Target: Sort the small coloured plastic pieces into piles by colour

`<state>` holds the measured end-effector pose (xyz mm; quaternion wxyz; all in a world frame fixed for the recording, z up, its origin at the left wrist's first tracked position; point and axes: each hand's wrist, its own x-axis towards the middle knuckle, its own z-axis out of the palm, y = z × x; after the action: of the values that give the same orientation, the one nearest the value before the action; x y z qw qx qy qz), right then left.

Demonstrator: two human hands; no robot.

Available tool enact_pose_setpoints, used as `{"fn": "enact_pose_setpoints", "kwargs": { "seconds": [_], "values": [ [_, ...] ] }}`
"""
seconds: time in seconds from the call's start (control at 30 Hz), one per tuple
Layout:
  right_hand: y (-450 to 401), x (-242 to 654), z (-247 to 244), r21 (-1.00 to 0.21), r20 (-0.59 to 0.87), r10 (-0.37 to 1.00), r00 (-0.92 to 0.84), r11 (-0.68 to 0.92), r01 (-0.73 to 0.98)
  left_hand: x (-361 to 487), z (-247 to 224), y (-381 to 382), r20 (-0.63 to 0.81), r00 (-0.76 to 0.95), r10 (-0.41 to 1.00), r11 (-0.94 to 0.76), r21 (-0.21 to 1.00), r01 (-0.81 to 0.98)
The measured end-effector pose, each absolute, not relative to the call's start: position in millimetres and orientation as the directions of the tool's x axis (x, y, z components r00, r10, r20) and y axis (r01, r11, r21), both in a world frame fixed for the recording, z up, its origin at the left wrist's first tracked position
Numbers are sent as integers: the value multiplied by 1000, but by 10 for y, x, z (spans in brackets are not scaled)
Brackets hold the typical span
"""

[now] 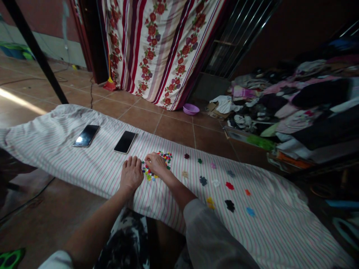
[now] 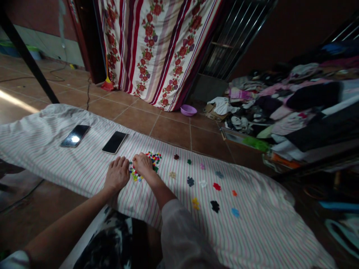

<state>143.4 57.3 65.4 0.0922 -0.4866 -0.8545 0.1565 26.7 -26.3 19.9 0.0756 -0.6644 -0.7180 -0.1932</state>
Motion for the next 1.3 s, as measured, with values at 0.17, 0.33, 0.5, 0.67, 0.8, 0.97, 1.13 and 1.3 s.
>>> {"fn": "enact_pose_setpoints", "kwargs": {
  "seconds": [0.17, 0.33, 0.5, 0.67, 0.8, 0.97, 1.13, 1.3],
  "values": [
    [666, 1548, 536, -541, 118, 878, -464, 449, 711, 262, 170, -261, 377, -99, 921, 44, 153, 987],
    [714, 1648, 389, -807, 115, 928, -354, 295, 511, 258, 168, -261, 374, -99, 922, 49, 142, 989],
    [684, 1788, 288, -888, 137, 937, -323, 260, 378, 261, 195, -273, 359, -103, 928, 53, 148, 988],
    [692, 2163, 310, -868, 183, 952, -245, 273, 414, 260, 218, -293, 334, -98, 937, 52, 142, 989],
    [769, 2629, 352, -851, 195, 972, -129, 233, 471, 261, 222, -300, 340, -89, 936, 45, 134, 990],
    [835, 3287, 366, -827, 200, 979, 44, 144, 543, 264, 240, -309, 345, -83, 935, 36, 141, 989],
    [855, 3880, 377, -802, 159, 951, 265, -32, 596, 269, 249, -311, 333, -94, 938, 38, 171, 985],
    [906, 4312, 361, -735, 133, 897, 421, -196, 649, 269, 241, -311, 340, -90, 936, 38, 157, 987]
  ]
}}
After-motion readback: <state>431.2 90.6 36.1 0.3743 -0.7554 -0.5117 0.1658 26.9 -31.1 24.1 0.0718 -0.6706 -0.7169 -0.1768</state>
